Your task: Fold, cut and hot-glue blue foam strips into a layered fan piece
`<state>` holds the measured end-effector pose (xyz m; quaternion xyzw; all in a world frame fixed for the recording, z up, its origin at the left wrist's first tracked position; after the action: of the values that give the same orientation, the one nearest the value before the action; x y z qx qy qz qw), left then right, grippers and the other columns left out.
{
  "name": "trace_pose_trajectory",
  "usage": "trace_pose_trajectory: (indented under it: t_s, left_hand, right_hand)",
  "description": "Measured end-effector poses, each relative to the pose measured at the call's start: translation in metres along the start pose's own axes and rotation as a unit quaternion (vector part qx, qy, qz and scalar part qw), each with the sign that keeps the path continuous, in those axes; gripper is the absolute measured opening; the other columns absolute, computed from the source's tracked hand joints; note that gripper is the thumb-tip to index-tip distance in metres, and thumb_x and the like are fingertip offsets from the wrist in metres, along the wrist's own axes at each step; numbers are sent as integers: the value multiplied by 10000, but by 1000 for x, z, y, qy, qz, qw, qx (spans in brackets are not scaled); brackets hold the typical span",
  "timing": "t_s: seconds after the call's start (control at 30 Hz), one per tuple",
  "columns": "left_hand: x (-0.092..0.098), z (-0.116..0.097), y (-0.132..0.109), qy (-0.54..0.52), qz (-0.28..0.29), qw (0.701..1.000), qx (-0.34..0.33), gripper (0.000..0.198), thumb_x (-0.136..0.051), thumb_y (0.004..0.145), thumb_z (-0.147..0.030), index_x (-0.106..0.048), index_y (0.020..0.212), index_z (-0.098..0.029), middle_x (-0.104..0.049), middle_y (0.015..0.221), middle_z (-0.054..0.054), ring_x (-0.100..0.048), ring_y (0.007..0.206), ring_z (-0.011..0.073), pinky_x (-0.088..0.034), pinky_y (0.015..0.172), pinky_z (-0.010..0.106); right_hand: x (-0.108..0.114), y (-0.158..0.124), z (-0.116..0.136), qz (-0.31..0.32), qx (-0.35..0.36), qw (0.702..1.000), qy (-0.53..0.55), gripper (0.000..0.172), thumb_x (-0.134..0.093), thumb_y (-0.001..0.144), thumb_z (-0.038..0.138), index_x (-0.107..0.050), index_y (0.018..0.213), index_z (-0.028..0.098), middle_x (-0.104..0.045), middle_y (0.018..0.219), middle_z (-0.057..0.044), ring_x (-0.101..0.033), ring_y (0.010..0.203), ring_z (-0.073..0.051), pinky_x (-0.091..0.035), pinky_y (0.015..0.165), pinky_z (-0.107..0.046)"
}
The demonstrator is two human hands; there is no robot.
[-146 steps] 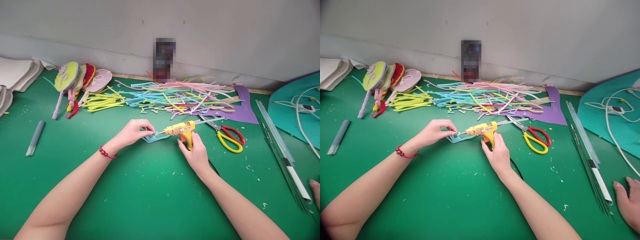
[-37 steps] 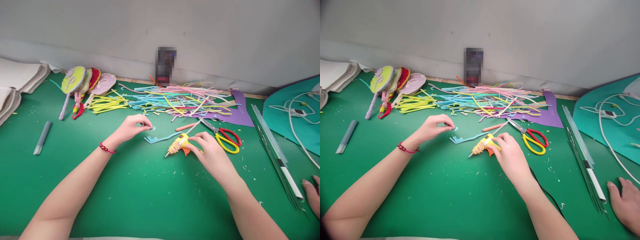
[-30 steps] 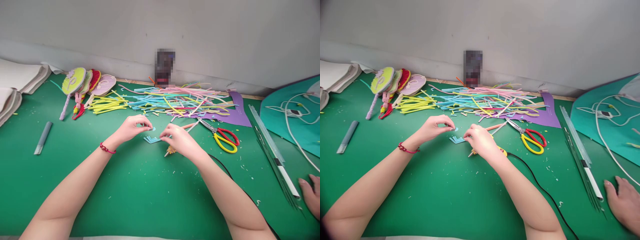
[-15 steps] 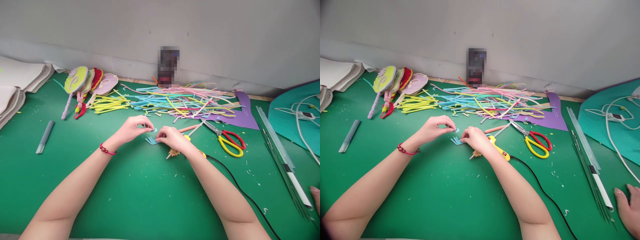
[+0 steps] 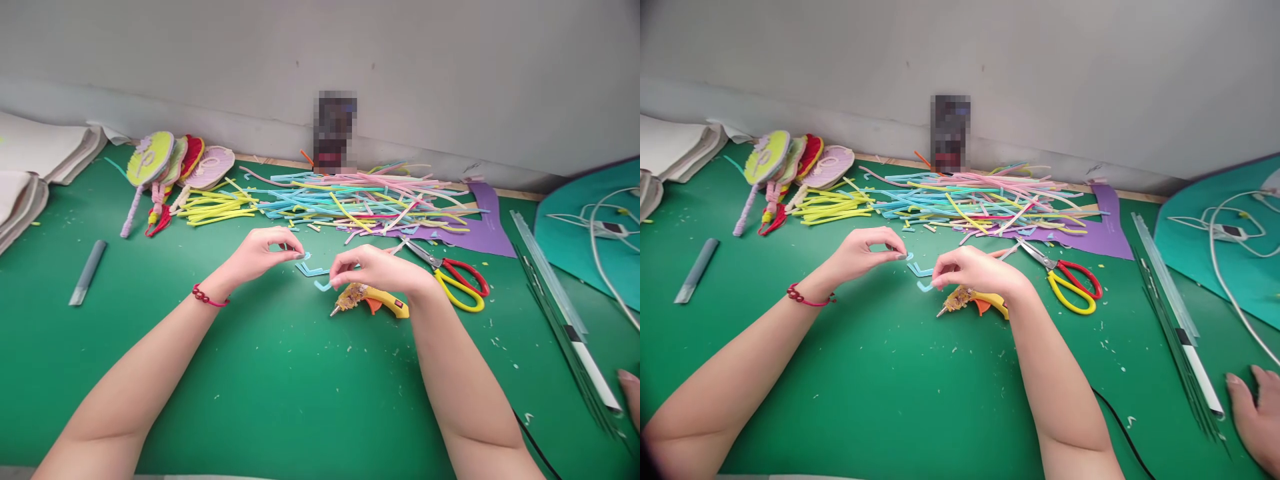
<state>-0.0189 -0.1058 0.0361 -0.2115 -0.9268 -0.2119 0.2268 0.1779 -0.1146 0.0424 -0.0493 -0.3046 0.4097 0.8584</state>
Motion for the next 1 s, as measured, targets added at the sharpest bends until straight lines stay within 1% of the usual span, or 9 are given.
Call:
trace_pose_trajectory:
  t_s: [0.07,0.13,0.27,0.37,0.47,0.6,0.73,0.9,1.0]
  left_hand:
    - [-3,-3,0,-12,9,1000,-14,160,-649,838,-297,-689,762,-161,-685,766,27,-612,720,117,-490,698,211]
    - [-6,-7,-1,-19,20,999,-38,138,-646,843,-268,-689,768,-161,-686,770,28,-613,719,113,-489,692,205]
    - [-11,-15,-2,-21,37,996,-78,98,-641,849,-224,-689,786,-168,-685,769,27,-614,727,110,-488,693,201]
    - [-14,-19,-3,-23,41,995,-90,95,-640,851,-227,-691,793,-172,-686,770,30,-618,727,113,-494,699,209]
    - [-15,-22,-4,-24,40,994,-97,124,-637,855,-260,-696,787,-176,-692,761,36,-625,716,123,-501,692,223]
    - [-16,-25,-4,-21,42,993,-106,135,-633,858,-269,-699,785,-178,-696,760,38,-628,714,124,-502,685,222]
    - [-12,-20,-3,-18,28,996,-89,113,-636,854,-245,-694,787,-175,-688,768,33,-621,715,116,-496,683,210]
    - [-8,-15,-2,-47,14,998,-45,128,-652,840,-264,-690,762,-169,-679,755,32,-616,700,119,-499,677,214]
    - [-12,-13,-3,-84,23,996,-18,134,-664,830,-280,-690,756,-172,-684,770,36,-625,721,127,-506,690,224]
  right_hand:
    - [0,-4,5,30,19,999,27,194,-653,774,369,-674,770,176,-689,755,-5,-607,726,-142,-432,659,-234]
    - [2,-4,6,33,34,998,47,203,-676,756,376,-679,750,173,-679,732,1,-598,712,-135,-422,641,-227]
    - [2,-1,1,33,46,994,92,216,-715,722,380,-691,752,167,-677,719,6,-590,693,-125,-419,632,-224]
    - [0,1,-3,46,52,990,127,224,-730,710,379,-692,764,165,-680,720,8,-594,679,-118,-429,631,-221]
    - [-2,3,-3,56,56,988,130,227,-740,700,373,-691,764,161,-684,732,5,-600,690,-119,-442,650,-224]
    - [-1,4,-4,43,48,988,141,259,-743,690,395,-683,781,160,-694,785,-9,-610,737,-131,-465,680,-235]
    - [1,2,-6,44,22,987,154,277,-753,669,407,-674,766,160,-698,809,-23,-611,734,-134,-474,649,-239]
    - [-1,-2,-5,108,-21,988,108,247,-737,684,384,-673,742,152,-662,672,-4,-583,624,-111,-447,599,-228]
    - [-1,-1,-4,97,-31,992,76,234,-719,697,379,-672,742,155,-656,682,0,-578,638,-108,-430,590,-215]
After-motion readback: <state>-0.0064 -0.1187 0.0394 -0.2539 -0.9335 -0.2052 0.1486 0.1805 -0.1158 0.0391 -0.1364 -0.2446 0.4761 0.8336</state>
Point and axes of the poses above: each hand's wrist, its own y-axis towards the middle knuckle, its own x-axis out of the back of the hand, z = x × y, the point moved 4 cm from there along y, towards the middle knuckle
